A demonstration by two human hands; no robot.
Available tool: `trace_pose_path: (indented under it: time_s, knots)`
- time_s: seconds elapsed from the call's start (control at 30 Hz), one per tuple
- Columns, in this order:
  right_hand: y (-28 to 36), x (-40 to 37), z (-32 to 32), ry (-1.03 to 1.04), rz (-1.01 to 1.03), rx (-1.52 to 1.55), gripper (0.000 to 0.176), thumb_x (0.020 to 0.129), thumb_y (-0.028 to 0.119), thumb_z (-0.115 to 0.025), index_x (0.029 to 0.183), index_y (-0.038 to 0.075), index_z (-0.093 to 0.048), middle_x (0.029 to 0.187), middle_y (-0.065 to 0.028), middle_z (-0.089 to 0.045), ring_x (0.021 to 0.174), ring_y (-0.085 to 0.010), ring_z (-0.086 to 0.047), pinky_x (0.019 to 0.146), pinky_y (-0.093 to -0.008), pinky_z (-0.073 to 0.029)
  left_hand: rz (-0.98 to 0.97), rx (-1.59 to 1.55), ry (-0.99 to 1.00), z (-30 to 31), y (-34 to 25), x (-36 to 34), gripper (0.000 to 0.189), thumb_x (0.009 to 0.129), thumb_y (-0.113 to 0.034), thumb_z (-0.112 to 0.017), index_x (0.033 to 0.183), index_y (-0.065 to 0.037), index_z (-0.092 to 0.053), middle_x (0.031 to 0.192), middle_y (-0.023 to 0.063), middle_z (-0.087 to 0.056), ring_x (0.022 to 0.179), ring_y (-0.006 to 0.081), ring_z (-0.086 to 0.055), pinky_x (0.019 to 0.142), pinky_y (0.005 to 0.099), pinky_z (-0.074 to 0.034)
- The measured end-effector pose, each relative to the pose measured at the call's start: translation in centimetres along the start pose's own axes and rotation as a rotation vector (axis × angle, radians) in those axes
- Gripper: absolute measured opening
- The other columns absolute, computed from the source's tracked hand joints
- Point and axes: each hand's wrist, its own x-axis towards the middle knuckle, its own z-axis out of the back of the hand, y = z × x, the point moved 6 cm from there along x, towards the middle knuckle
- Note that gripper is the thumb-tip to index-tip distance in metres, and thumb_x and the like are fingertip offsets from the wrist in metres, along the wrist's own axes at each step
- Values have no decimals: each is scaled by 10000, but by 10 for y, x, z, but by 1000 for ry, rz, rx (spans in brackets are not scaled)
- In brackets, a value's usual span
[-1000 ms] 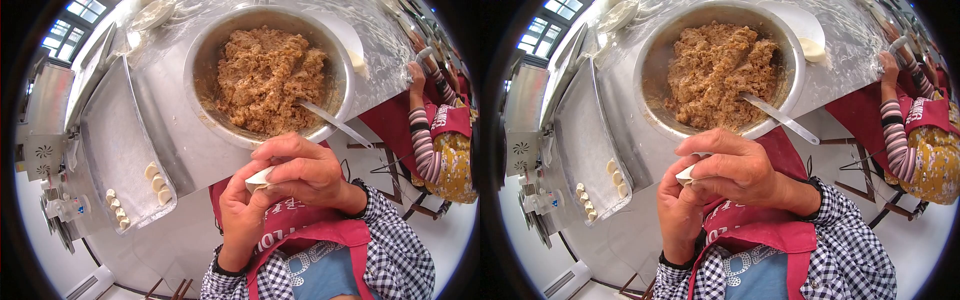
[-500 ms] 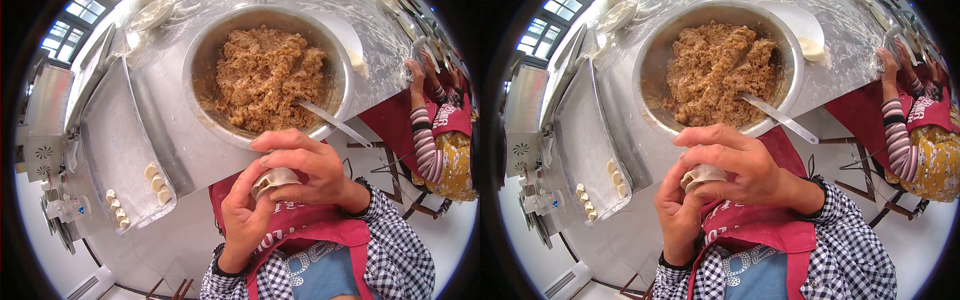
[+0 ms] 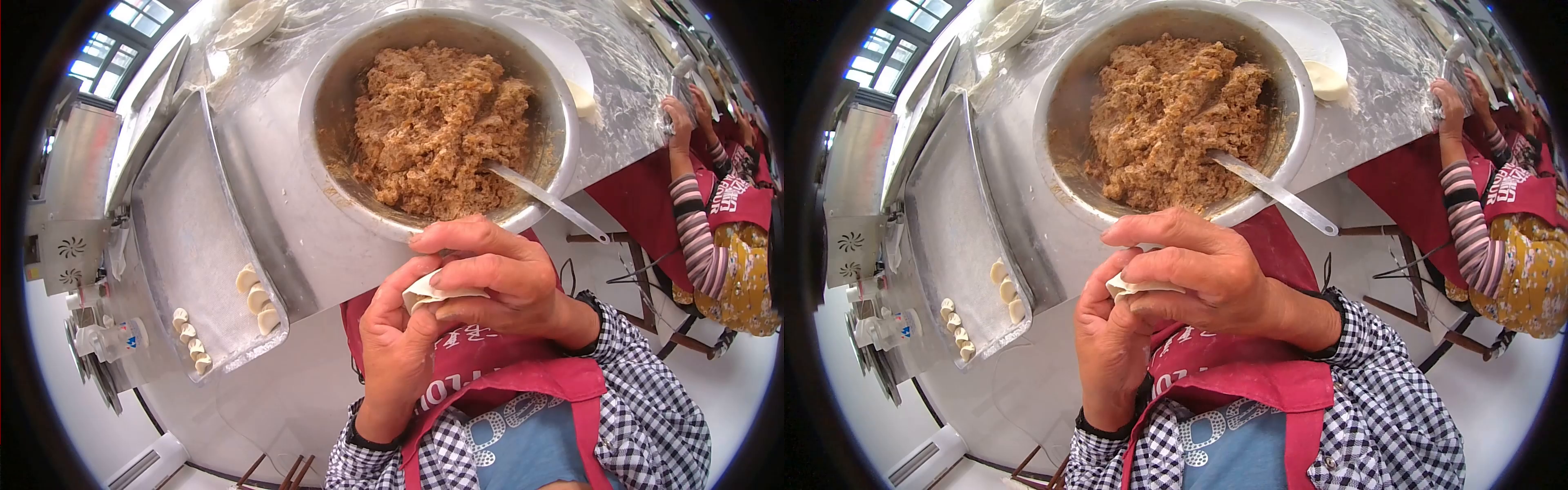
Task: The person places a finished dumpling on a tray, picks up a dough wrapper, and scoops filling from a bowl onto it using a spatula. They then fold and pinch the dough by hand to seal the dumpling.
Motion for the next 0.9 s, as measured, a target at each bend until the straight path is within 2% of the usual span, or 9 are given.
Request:
trace_pose_path:
  time_s: [0.17, 0.23, 0.27, 0.33, 0.53, 0.7, 0.77, 0.87, 0.9]
  knots:
    - [-4, -4, -1, 30, -18, 27, 183, 722, 100, -708, 818, 6, -584, 1067, -196, -585, 880, -254, -593, 716, -317, -496, -42, 183, -58, -3, -3, 1, 446, 855, -95, -595, 1235, 58, -419, 1166, 162, -533, 1024, 229, -577, 855, 327, -510]
    - [-4, -2, 0, 33, 10, 11, 174, 728, 94, -701, 815, 2, -582, 1059, -196, -588, 888, -259, -592, 715, -317, -496, -175, 421, -55, -7, -10, -1, 425, 871, -74, -570, 1241, 65, -416, 1197, 150, -519, 1050, 201, -555, 889, 290, -469]
    - [-3, -2, 0, 35, 37, -6, 165, 734, 88, -693, 812, -2, -579, 1052, -196, -590, 896, -264, -591, 715, -316, -496, -174, 421, -55, -7, -9, -2, 425, 871, -74, -570, 1241, 65, -416, 1197, 150, -519, 1050, 201, -555, 889, 290, -469]
    - [-4, -2, 1, 48, 55, -29, 172, 729, 92, -697, 815, -2, -582, 1048, -195, -592, 905, -268, -591, 717, -319, -496, -299, 768, -7, -13, -13, -5, 399, 880, -33, -537, 1247, 66, -415, 1210, 144, -514, 1072, 187, -536, 913, 278, -436]
    - [3, 1, 2, 52, -7, -36, 212, 701, 115, -717, 835, 5, -596, 1045, -186, -595, 924, -279, -593, 751, -349, -491, -156, 549, -12, -7, -10, -4, 412, 846, 70, -510, 1251, 40, -441, 1175, 123, -547, 1081, 174, -529, 896, 271, -437]
    - [0, 1, 2, 59, 3, -36, 232, 694, 117, -725, 853, 7, -597, 1050, -181, -595, 913, -280, -598, 762, -356, -490, -200, 543, -6, -12, -13, -2, 438, 845, 58, -527, 1267, 51, -410, 1208, 136, -520, 1110, 181, -508, 917, 273, -421]
    - [-2, -3, 1, 30, 36, 11, 195, 633, 26, -708, 795, 18, -600, 1053, -153, -602, 889, -258, -603, 752, -337, -483, -217, 571, -4, -9, -11, -1, 447, 846, 46, -538, 1271, 53, -401, 1221, 141, -509, 1117, 181, -502, 922, 272, -416]
    - [-4, -4, 0, -29, 52, 56, 186, 645, 23, -706, 793, 6, -595, 1040, -156, -604, 876, -256, -606, 737, -331, -487, -99, 430, -25, 1, -1, 1, 446, 850, -1, -568, 1264, 46, -409, 1232, 143, -495, 1110, 201, -512, 925, 296, -433]
    - [-2, -3, -1, -29, 53, 56, 186, 645, 23, -706, 793, 6, -595, 1040, -156, -604, 876, -256, -606, 737, -331, -487, -40, 168, -4, 3, 4, 1, 453, 850, -33, -583, 1261, 42, -411, 1227, 148, -496, 1105, 214, -518, 922, 316, -446]
